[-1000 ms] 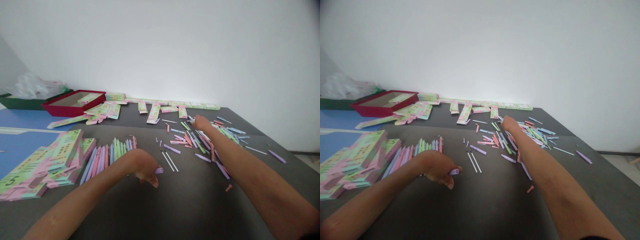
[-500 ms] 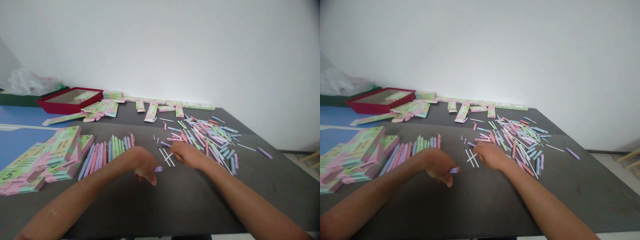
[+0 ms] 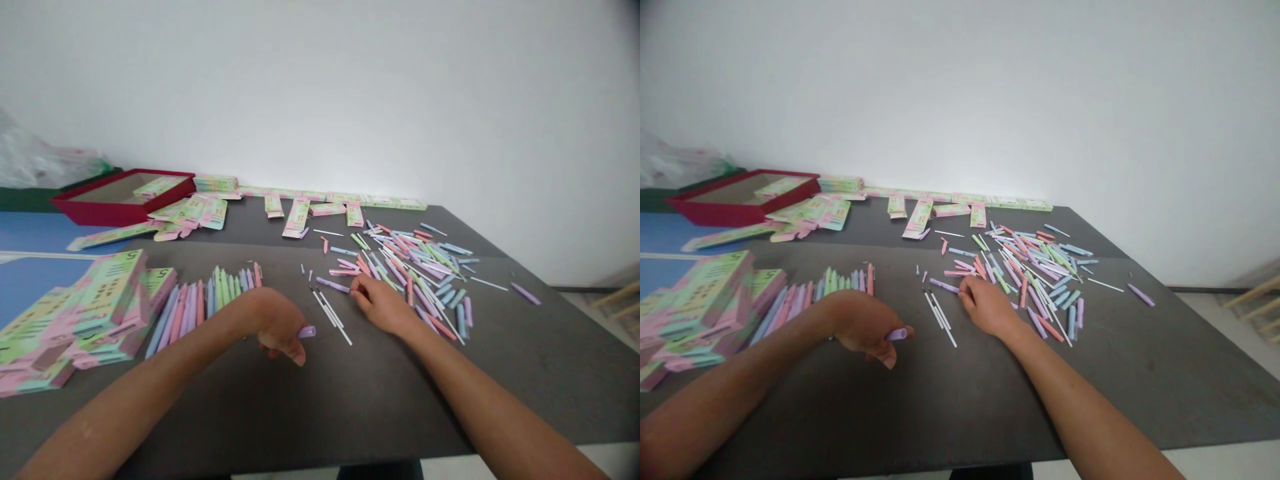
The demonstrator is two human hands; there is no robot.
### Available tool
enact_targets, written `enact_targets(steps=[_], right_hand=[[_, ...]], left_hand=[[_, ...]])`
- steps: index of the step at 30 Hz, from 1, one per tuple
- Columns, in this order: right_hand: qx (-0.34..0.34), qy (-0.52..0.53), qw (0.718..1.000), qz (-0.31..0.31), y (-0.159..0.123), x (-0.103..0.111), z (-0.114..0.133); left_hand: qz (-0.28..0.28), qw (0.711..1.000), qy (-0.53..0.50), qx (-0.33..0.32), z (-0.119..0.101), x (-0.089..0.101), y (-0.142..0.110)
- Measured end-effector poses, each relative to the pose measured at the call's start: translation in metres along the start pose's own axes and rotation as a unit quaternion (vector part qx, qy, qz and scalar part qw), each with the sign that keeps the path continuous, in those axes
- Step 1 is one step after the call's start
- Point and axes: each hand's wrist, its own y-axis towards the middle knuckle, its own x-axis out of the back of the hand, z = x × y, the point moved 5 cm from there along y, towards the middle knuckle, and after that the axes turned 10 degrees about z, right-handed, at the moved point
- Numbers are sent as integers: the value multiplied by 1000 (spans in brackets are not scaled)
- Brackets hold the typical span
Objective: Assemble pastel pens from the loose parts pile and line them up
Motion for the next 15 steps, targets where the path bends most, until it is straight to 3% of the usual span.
enact_targets(steps=[5, 15], right_hand=[[-29, -28, 995, 88, -5, -12, 11], [-77, -79, 986, 127, -7, -29, 27]], left_hand=[[15, 1000, -2, 8, 1, -1, 3], [9, 1000, 19, 22, 0, 0, 6]])
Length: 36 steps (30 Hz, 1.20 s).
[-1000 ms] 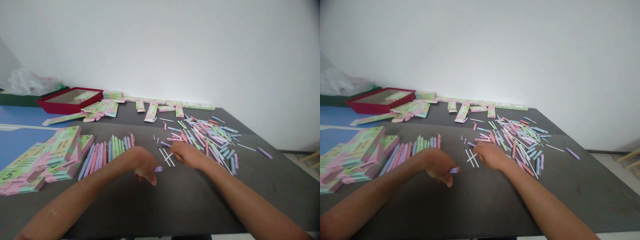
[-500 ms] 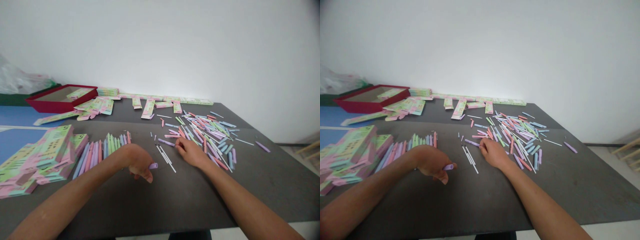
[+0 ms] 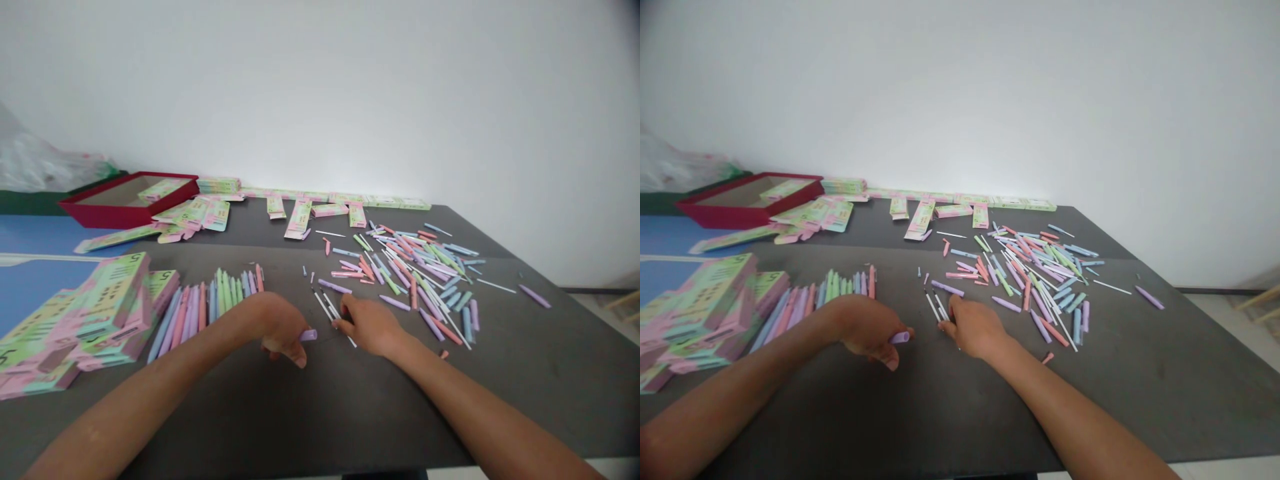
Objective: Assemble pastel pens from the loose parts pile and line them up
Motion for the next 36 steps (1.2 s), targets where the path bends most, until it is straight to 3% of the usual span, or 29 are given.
enact_targets(steps=[12, 21, 27, 36], right_hand=[[-23, -16, 998, 59, -11, 0, 1], [-39, -74, 994, 72, -15, 5, 11], [-13, -86, 994, 61, -15, 7, 12], [88, 84, 993, -8, -10, 19, -5]], left_hand=[[-25, 999, -6, 20, 11, 5, -11], [-17, 999, -24, 19, 11, 2, -3], [-4, 1000, -7, 18, 9, 1, -3], [-1, 1000, -3, 28, 8, 0, 1]])
